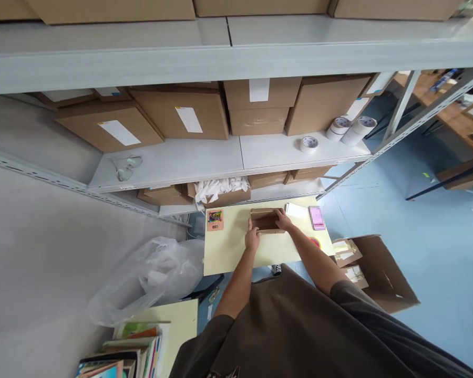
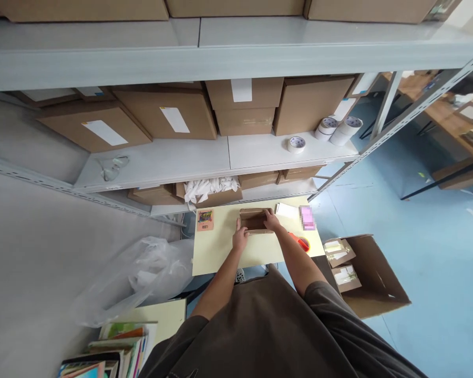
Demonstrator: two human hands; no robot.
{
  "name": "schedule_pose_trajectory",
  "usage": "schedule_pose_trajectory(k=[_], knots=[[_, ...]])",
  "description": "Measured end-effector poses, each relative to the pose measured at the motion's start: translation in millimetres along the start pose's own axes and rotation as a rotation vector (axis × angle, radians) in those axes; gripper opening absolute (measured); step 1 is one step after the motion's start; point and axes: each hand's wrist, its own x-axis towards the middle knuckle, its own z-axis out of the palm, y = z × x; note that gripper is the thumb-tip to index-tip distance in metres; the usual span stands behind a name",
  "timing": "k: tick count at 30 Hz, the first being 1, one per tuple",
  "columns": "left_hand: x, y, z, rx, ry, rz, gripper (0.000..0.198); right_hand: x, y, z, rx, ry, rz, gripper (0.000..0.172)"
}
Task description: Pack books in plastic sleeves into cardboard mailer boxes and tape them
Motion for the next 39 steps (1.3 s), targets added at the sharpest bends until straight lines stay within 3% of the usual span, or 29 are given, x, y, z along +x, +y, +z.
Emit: schedule_pose_trajectory(k=[7,12,15,17,21,25,30,35,39], knots=[[34,35,12.2,0.148,0.038,-0.127,0.012,46,7,-29,-0.093,-0.073,-0.017,0.087],[51,42,7.8,0.155,-0.043,-0.134,0.022,60,12,-41,-0.198,-0.097,0.009,0.091],[46,45,3.1,0.100,-0.051,-0.107,0.053,54,9,-43,-0.188,-0.076,0.015,0.088],[38,44,0.7,0.037,0.010,-0.086,0.073,47,6,-42,-0.127,0.018,-0.022,0.082],[12,25,-7.9,-0.208,0.209,-0.071,0.079,34,-12,-31,0.104,0.206,-0.233,0.071],[-26,-25,-29.8,-0.541,0.477,-0.271,0.066,28,-56,-2,0.238,0.124,-0.420,0.065],[-93,-118,-84.0,-0.821,0.839,-0.551,0.066,20,-142,63,0.284,-0.050,-0.475,0.066],[-170,-230,-156.6,-0.800,0.966,-0.679,0.071,6,-241,153,0.229,-0.196,-0.471,0.068],[-216,-310,-200.4,-0.771,1.064,-0.695,0.071,-9,-314,229,0.125,-0.282,-0.568,0.062]])
